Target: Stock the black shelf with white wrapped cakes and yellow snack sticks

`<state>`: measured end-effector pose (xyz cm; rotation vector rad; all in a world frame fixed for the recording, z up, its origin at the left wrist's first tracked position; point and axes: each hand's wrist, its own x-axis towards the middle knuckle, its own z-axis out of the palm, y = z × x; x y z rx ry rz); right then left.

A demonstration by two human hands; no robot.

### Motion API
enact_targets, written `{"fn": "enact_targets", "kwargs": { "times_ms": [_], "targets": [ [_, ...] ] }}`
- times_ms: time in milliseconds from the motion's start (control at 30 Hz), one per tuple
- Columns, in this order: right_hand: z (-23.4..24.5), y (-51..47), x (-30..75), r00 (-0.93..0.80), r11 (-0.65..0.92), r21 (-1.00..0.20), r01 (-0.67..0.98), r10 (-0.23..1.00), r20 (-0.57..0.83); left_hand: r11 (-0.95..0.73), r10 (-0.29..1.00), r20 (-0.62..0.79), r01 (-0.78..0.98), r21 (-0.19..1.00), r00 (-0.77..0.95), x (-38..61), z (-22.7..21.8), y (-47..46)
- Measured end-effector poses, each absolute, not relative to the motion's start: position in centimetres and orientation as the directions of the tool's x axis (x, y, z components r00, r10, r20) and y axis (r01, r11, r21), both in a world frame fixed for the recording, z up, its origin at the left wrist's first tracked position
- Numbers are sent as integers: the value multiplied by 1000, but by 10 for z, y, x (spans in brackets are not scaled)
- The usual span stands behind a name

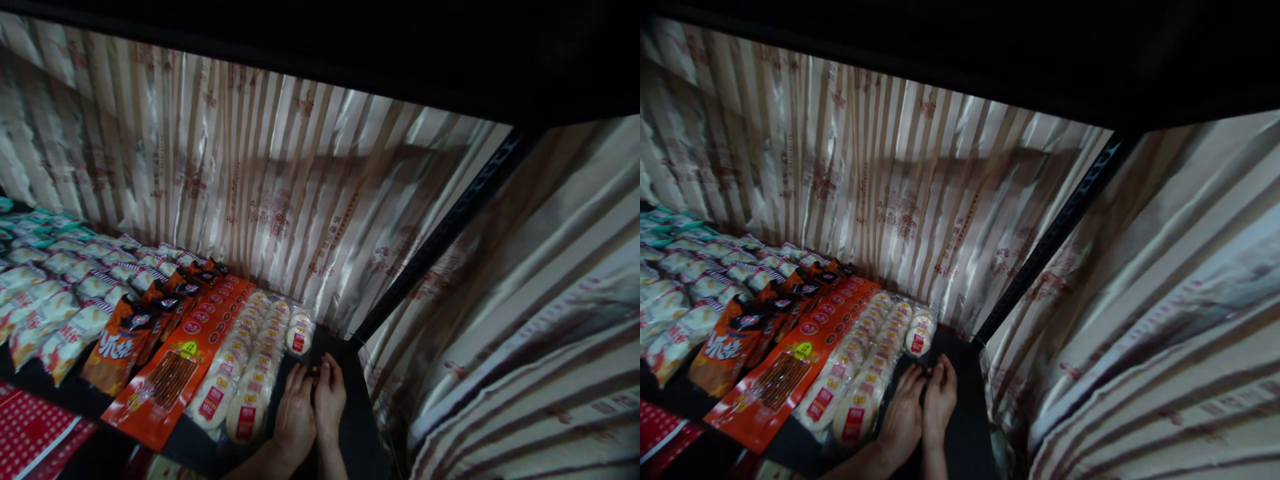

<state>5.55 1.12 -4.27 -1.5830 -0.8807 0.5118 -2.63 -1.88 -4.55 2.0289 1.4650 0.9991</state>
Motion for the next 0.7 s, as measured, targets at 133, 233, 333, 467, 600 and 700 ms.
{"fn": "enact_targets", "kwargs": {
  "times_ms": [133, 233, 333, 467, 600, 700],
  "targets": [
    [-53, -20, 45, 619, -7, -981, 192, 777, 115, -405, 911, 362, 586, 702, 196, -42, -51, -41],
    [-68, -42, 36, 630, 1, -989, 146, 771, 94, -496, 865, 443, 547, 675, 237, -56, -62, -55],
    [-77, -60, 24, 674, 50, -996, 70, 734, 84, -564, 822, 501, 512, 648, 270, -68, -70, -69],
    [-71, -88, 1, 669, 99, -992, 77, 733, 125, -565, 824, 507, 453, 690, 254, -87, -63, -98],
    [-60, -128, -31, 591, -3, -974, 225, 796, 133, -543, 838, 474, 329, 773, 270, -122, -48, -140],
    [-65, -159, -58, 496, -80, -937, 341, 861, 107, -455, 882, 374, 314, 833, 287, -153, -55, -168]
  ]
}}
